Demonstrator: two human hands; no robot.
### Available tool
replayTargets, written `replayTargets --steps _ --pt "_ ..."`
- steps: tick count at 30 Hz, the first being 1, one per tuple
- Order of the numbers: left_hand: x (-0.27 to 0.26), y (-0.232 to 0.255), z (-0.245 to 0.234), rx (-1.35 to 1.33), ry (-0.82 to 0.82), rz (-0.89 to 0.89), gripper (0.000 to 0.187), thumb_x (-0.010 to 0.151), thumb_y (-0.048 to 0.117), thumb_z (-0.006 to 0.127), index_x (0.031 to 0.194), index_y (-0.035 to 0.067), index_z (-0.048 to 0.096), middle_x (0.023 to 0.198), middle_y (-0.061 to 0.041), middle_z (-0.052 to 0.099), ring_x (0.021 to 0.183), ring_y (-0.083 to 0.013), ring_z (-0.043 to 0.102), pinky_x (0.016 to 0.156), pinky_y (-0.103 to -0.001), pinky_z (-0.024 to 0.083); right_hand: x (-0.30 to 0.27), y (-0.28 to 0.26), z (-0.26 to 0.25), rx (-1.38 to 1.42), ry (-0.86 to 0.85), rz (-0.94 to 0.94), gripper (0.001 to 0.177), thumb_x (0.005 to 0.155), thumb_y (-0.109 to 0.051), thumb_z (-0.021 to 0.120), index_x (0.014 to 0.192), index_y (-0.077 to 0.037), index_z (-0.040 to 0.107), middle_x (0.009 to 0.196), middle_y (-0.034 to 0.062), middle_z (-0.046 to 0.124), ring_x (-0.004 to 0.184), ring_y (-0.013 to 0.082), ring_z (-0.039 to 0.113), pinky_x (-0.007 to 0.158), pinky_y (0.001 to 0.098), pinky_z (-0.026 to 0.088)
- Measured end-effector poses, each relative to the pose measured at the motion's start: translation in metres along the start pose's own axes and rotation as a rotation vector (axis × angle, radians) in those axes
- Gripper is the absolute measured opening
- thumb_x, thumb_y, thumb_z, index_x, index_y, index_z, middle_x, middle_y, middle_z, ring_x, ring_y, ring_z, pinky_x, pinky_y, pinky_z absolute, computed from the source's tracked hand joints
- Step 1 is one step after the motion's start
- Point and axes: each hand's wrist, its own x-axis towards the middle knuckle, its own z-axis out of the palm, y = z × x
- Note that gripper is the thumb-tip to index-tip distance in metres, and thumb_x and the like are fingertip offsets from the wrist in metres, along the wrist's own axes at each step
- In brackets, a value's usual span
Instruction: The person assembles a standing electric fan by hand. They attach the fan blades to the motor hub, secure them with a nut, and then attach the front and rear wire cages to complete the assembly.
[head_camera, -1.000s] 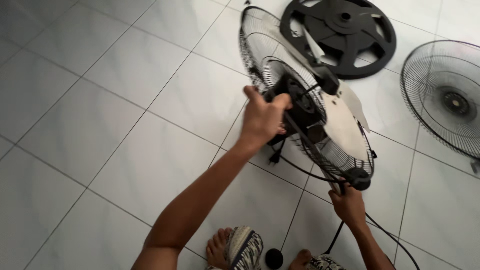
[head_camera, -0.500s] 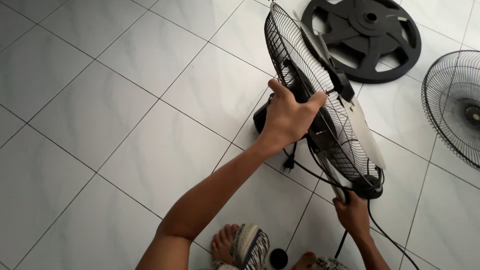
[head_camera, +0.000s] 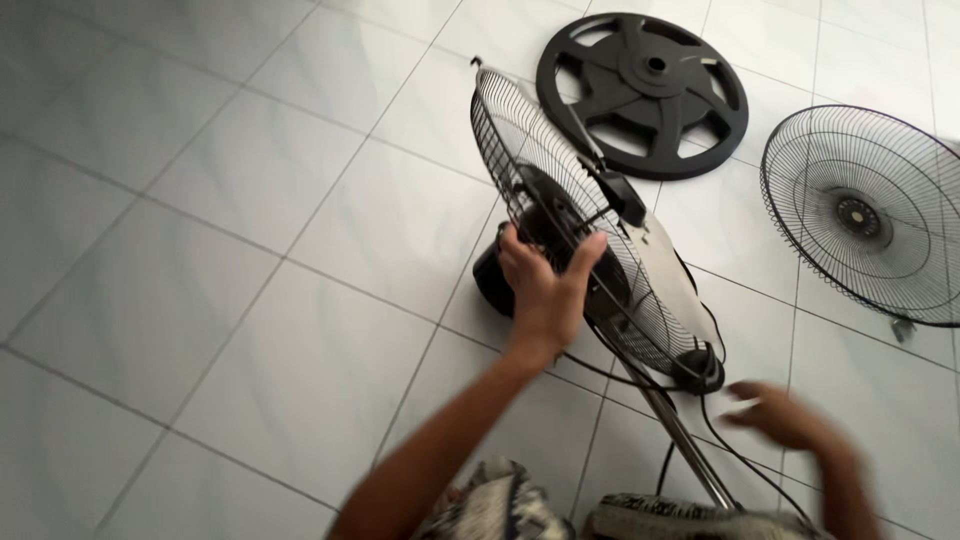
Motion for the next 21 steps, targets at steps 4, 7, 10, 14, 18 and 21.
replayTargets --steps 4,7,10,14,18,21 --pt "-0.001 -0.002 -0.003 -0.020 0.074 0.071 0.115 0.083 0.061 0.067 0.153 -0.009 0.008 0.151 -0.027 0.018 0.143 -0.0390 0.019 0.118 -0.055 0.022 -0.007 -0.041 -0.115 -0.094 0.336 -0.060 0.036 0.101 -0.032 0.058 0.130 -0.016 0.072 0.125 0.0078 0.078 0.112 0.0249 0.075 0.100 0.0417 0.058" --pt "0.002 -0.005 -0.005 -0.032 0.244 0.323 0.102 0.093 0.051 0.065 0.156 -0.008 0.011 0.160 -0.027 0.016 0.152 -0.0402 0.016 0.125 -0.056 0.018 -0.002 -0.130 -0.166 0.154 0.332 -0.393 0.040 0.102 -0.032 0.052 0.134 -0.013 0.066 0.130 0.0095 0.072 0.117 0.0257 0.069 0.101 0.0431 0.053" --pt "0.025 0.003 -0.011 -0.034 0.350 0.578 0.081 0.101 0.038 0.062 0.157 -0.003 0.019 0.159 -0.024 0.019 0.154 -0.0374 0.019 0.131 -0.055 0.020 0.011 -0.203 -0.183 0.309 0.279 -0.371 0.047 0.100 -0.035 0.053 0.140 -0.010 0.060 0.134 0.0142 0.068 0.123 0.0294 0.065 0.105 0.0471 0.050" --pt "0.078 0.015 -0.018 0.022 0.302 1.024 0.027 0.108 0.028 0.054 0.127 0.009 0.053 0.131 -0.010 0.054 0.129 -0.0215 0.046 0.120 -0.040 0.034 0.043 -0.240 -0.186 0.234 0.271 -0.557 0.055 0.102 -0.038 0.050 0.148 -0.009 0.048 0.149 0.0158 0.053 0.140 0.0286 0.048 0.113 0.0461 0.040" --pt "0.103 0.012 -0.026 -0.026 -0.008 1.235 0.021 0.102 0.022 0.046 0.094 0.013 0.064 0.080 -0.003 0.062 0.081 -0.0163 0.060 0.100 -0.035 0.047 0.074 -0.246 -0.182 0.350 0.079 -0.646 0.068 0.098 -0.040 0.051 0.155 -0.007 0.037 0.154 0.0193 0.046 0.143 0.0321 0.044 0.114 0.0478 0.039" --pt "0.107 0.008 -0.025 0.032 -0.045 1.253 0.021 0.095 0.015 0.044 0.080 0.012 0.058 0.061 -0.001 0.051 0.059 -0.0171 0.049 0.085 -0.033 0.043 0.077 -0.245 -0.182 0.401 0.029 -0.657 0.073 0.095 -0.040 0.053 0.158 -0.008 0.033 0.154 0.0193 0.044 0.142 0.0335 0.045 0.113 0.0496 0.041"
